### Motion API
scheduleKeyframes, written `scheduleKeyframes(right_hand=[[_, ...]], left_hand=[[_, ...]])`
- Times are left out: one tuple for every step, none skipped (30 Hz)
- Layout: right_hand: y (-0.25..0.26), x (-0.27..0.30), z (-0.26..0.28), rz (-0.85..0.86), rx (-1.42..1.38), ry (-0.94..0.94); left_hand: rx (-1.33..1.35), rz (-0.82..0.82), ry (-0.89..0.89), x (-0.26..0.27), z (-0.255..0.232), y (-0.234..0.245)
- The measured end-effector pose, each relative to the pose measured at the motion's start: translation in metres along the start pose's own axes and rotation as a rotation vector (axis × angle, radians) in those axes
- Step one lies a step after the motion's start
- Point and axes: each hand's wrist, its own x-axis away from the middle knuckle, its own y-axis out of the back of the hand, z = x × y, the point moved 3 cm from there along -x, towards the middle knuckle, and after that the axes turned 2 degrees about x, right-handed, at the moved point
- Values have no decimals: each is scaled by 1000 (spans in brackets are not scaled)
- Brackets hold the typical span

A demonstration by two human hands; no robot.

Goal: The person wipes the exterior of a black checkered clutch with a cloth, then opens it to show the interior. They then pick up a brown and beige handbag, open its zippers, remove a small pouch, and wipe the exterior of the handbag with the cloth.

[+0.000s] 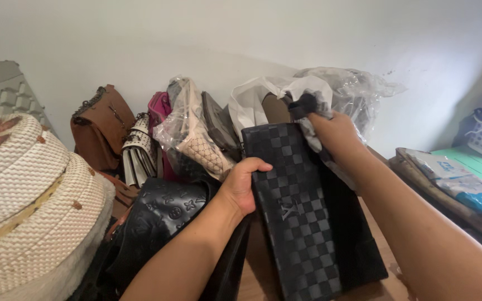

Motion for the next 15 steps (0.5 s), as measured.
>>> scheduleKeyframes(right_hand=[[2, -5, -6, 0, -75, -84], [4, -10, -10, -6, -145, -99], [6, -14, -14, -12, -214, -113], [9, -18, -17, -21, -283, -127], [11, -21, -19, -35, -280, -91], [14, -25, -20, -47, -276, -54], [17, -27, -21, -59, -271, -17], [18, -28, -22, -38, -362, -15], [19, -27, -23, -17, -452, -13], [19, -25, -23, 5, -541, -12], [19, -21, -23, 12, -517, -2], [22, -16, -23, 16, -493, 9], [24, -11, -21, 20, -469, 20], [24, -6, -19, 22, -305, 16], [24, -1, -16, 23, -141, 12]], left_hand=[[-6, 4, -8, -1, 1, 0], [-13, 5, -18, 0, 1, 0], [-20, 6, -27, 1, 1, 1], [-21, 22, -22, 1, 2, 1], [-23, 38, -17, 0, 3, 0], [-23, 55, -14, -1, 3, -1], [-17, 65, -16, -2, 3, -2], [-11, 72, -19, -2, 3, -1], [-4, 78, -22, -2, 2, 0], [-6, 57, -25, -2, 2, 2], [-8, 35, -27, -2, 2, 3], [-10, 16, -28, -3, 3, 4], [-8, 18, -40, -5, 3, 5], [-6, 18, -55, -5, 2, 5], [-4, 18, -69, -6, 2, 6]])
